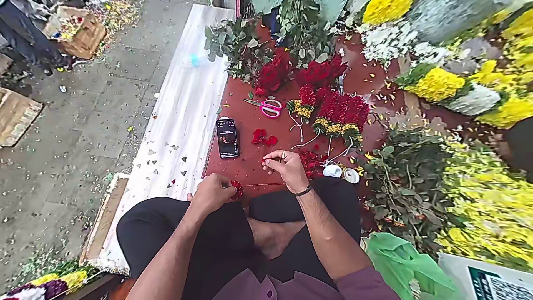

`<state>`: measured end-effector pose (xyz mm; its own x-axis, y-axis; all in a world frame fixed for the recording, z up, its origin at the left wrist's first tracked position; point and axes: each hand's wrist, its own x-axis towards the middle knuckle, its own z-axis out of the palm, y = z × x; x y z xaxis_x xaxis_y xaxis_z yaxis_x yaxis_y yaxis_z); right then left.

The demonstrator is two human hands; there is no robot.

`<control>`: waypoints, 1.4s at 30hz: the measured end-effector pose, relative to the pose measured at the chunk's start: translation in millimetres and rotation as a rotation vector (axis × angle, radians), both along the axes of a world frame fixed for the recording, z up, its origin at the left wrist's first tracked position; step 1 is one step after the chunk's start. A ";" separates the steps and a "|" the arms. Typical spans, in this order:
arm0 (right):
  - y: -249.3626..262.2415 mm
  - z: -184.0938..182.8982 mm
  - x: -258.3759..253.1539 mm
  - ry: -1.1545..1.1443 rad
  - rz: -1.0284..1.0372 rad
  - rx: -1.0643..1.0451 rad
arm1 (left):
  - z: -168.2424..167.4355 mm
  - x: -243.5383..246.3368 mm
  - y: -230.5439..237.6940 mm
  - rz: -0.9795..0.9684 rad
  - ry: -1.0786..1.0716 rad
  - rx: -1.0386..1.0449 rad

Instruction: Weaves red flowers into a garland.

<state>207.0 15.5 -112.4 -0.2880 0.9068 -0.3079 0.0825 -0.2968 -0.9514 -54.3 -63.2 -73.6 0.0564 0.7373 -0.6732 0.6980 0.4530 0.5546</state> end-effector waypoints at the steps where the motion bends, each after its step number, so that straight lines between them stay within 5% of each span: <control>1: -6.6 3.0 -3.8 0.023 -0.022 -0.020 | 0.3 0.4 0.4 0.006 -0.003 0.002; 10: -59.8 16.2 -45.0 0.104 0.087 -0.259 | 3.8 4.4 -0.5 0.036 -0.159 0.003; 21: -46.9 5.2 -29.8 -0.013 0.240 -0.308 | 0.9 4.8 -0.9 0.006 -0.286 0.041; 25: -29.3 7.8 -7.5 -0.001 0.240 -0.148 | 4.1 4.4 -0.3 0.052 -0.234 0.007; 30: -27.5 -8.1 -6.1 -0.146 0.569 0.022 | 5.7 1.5 2.8 0.079 -0.212 -0.030; 35: -25.5 -10.6 -2.2 -0.147 0.449 0.110 | 10.1 -5.1 2.6 0.162 -0.231 -0.053; 38: -22.0 2.0 3.7 -0.013 0.576 0.104 | 11.0 -8.1 4.3 0.197 -0.189 -0.027; 42: -29.1 22.4 -4.7 0.251 0.618 0.140 | 37.5 6.6 11.6 -0.173 0.074 -0.025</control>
<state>202.3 -13.6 -90.0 -0.8135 0.5789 -0.0559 -0.0308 -0.1389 -0.9898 -47.7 -51.5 -36.1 0.1306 0.7037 -0.6984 0.8055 0.3353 0.4886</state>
